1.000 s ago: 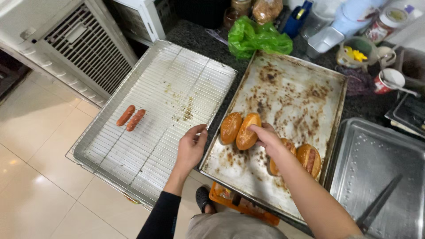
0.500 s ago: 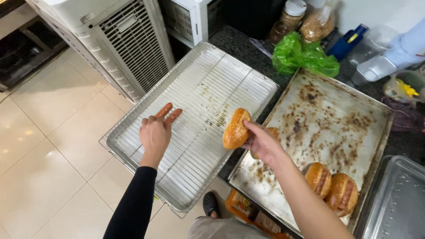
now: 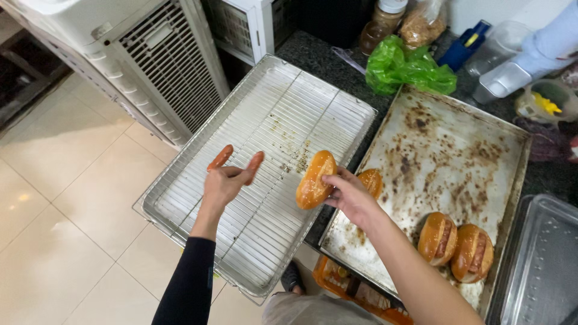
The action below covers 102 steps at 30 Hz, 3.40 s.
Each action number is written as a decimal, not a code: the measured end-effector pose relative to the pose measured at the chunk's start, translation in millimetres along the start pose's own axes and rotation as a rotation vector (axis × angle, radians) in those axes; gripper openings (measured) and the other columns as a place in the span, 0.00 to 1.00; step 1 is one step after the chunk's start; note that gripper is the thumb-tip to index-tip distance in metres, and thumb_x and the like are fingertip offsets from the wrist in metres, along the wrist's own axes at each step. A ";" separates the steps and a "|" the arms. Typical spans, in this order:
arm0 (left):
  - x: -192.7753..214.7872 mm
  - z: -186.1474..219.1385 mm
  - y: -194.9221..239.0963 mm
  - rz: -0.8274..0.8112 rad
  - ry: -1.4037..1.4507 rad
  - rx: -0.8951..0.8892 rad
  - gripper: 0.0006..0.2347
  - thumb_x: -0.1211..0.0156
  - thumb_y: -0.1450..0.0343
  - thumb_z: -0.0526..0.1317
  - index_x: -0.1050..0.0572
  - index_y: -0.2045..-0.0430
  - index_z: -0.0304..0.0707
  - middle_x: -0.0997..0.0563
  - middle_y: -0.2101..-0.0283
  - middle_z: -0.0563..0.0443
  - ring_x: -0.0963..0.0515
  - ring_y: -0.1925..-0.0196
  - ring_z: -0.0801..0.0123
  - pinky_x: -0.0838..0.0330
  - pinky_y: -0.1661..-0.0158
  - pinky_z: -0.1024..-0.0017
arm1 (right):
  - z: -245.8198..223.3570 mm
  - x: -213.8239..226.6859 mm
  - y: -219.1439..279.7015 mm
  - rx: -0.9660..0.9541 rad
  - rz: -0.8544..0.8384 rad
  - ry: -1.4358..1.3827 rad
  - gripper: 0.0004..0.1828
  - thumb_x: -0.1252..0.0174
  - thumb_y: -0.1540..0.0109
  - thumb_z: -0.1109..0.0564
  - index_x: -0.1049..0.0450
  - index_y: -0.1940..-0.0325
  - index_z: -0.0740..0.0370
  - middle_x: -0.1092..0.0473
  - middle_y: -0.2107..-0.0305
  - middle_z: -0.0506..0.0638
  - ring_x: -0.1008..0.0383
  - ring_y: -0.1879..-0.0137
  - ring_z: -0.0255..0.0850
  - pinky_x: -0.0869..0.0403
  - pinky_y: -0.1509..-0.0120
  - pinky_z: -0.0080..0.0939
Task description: The person slices several buns in half, places cooked sausages inside each bun, and then applies a white sauce in a zigzag pattern on top. The finished hot dogs are arranged on a metal tray.
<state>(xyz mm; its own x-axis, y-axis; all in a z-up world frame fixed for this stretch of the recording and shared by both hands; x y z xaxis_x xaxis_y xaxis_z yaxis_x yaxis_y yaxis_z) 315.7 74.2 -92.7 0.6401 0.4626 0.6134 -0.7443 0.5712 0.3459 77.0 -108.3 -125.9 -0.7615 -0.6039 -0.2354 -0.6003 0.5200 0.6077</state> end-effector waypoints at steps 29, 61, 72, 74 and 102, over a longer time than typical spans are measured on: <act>-136.0 192.2 186.5 0.345 -0.292 -0.793 0.09 0.33 0.36 0.44 0.13 0.73 0.38 0.32 0.34 0.28 0.44 0.27 0.33 0.51 0.36 0.30 | 2.4 112.8 92.7 0.249 0.041 -0.255 0.30 0.36 0.40 0.55 0.36 0.37 0.62 0.25 0.55 0.53 0.22 0.54 0.40 0.23 0.51 0.42; -347.3 97.6 112.4 -0.500 0.107 -0.218 0.22 0.49 0.26 0.51 0.25 0.45 0.32 0.17 0.50 0.36 0.15 0.51 0.54 0.25 0.49 0.63 | 32.7 262.8 46.0 0.002 0.240 1.372 0.41 0.44 0.40 0.29 0.33 0.31 0.54 0.61 0.23 0.57 0.75 0.18 0.57 0.71 0.22 0.77; -266.3 103.6 107.4 -0.289 0.120 -0.474 0.17 0.45 0.26 0.45 0.23 0.48 0.34 0.15 0.52 0.40 0.14 0.58 0.60 0.21 0.57 0.66 | 4.7 245.1 27.3 0.433 0.308 0.660 0.26 0.41 0.36 0.44 0.27 0.39 0.58 0.22 0.46 0.55 0.21 0.44 0.45 0.24 0.38 0.46; -236.4 101.5 102.4 -0.215 0.095 -0.431 0.16 0.44 0.26 0.44 0.22 0.48 0.35 0.15 0.57 0.38 0.15 0.62 0.58 0.22 0.60 0.65 | 15.5 228.1 -1.6 0.293 0.189 0.345 0.29 0.40 0.37 0.44 0.31 0.36 0.59 0.25 0.45 0.56 0.22 0.42 0.46 0.24 0.38 0.48; 14.6 -13.7 2.5 0.472 -0.210 -0.408 0.09 0.38 0.29 0.40 0.18 0.59 0.36 0.18 0.60 0.42 0.18 0.59 0.51 0.24 0.59 0.56 | -4.8 101.7 -32.7 0.106 0.221 -0.021 0.31 0.36 0.41 0.52 0.36 0.36 0.61 0.28 0.49 0.55 0.23 0.47 0.49 0.20 0.47 0.51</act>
<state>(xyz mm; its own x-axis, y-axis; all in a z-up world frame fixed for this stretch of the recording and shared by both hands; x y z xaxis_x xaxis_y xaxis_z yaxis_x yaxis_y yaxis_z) 325.9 91.6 -92.6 0.1815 0.6078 0.7731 -0.7779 0.5697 -0.2652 20.4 -189.7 -166.1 -0.8813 -0.4564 -0.1224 -0.4404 0.6993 0.5630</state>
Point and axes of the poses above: each hand's wrist, its own y-axis away from the middle knuckle, its own x-axis out of the back of the hand, z = x × y, the point moved 5 cm from there along -y, towards the middle knuckle
